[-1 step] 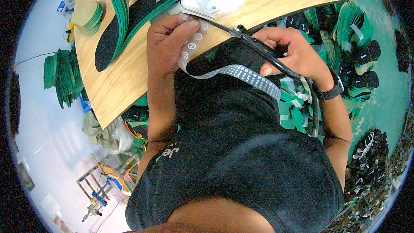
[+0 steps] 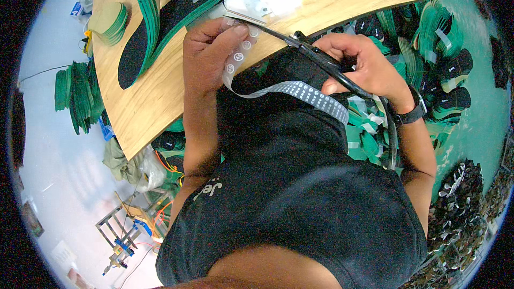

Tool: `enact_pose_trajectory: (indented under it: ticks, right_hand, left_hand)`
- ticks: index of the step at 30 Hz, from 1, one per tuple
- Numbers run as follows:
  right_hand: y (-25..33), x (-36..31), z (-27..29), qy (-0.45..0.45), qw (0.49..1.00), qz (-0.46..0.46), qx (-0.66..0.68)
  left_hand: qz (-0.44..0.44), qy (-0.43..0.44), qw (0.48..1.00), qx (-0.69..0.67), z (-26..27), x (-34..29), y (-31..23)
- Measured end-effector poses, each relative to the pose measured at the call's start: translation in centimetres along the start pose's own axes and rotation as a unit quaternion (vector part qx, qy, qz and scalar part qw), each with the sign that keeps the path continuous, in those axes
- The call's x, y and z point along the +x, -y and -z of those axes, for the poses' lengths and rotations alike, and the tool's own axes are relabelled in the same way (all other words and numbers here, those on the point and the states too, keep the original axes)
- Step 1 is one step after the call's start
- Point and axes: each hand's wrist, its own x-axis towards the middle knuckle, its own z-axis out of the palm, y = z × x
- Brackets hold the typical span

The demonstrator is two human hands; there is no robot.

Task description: The person applies identification labels to shoe insoles, uses scissors to cut individual labels from a sheet, and secures a stack of prepared insoles with a rubber band.

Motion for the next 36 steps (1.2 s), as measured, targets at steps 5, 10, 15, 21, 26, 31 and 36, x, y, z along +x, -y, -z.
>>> enact_pose_trajectory:
  ticks: [5, 10, 15, 21, 26, 31, 36]
  right_hand:
    - [-1.0, -0.8, -0.6, -0.01, 1.0, 0.027, 0.001]
    - [-0.1, -1.1, -1.7, -0.071, 0.997, -0.013, -0.042]
    - [-0.5, 1.4, 2.1, -0.272, 0.935, 0.057, -0.222]
    - [0.6, 7.8, 8.5, -0.332, 0.812, 0.085, -0.473]
    - [2.8, 10.0, 8.7, -0.317, 0.724, 0.132, -0.598]
    - [1.9, 6.8, -0.3, -0.175, 0.893, 0.245, -0.335]
    - [-0.4, 6.4, -8.1, -0.102, 0.905, 0.348, -0.224]
  left_hand:
    - [0.009, 0.007, 1.0, 0.016, -0.3, -0.2, -0.3]
    - [0.009, 0.024, 0.999, 0.032, -0.2, 0.2, -0.2]
    - [-0.133, 0.005, 0.973, 0.187, 0.2, 1.3, 1.8]
    - [-0.264, 0.175, 0.859, 0.403, -2.4, -0.1, 2.2]
    - [-0.165, 0.115, 0.958, 0.203, -2.8, -1.7, 0.8]
    - [-0.138, -0.085, 0.986, 0.033, -1.9, -2.0, 0.3]
    - [-0.295, -0.161, 0.899, 0.279, 1.1, -1.3, 0.3]
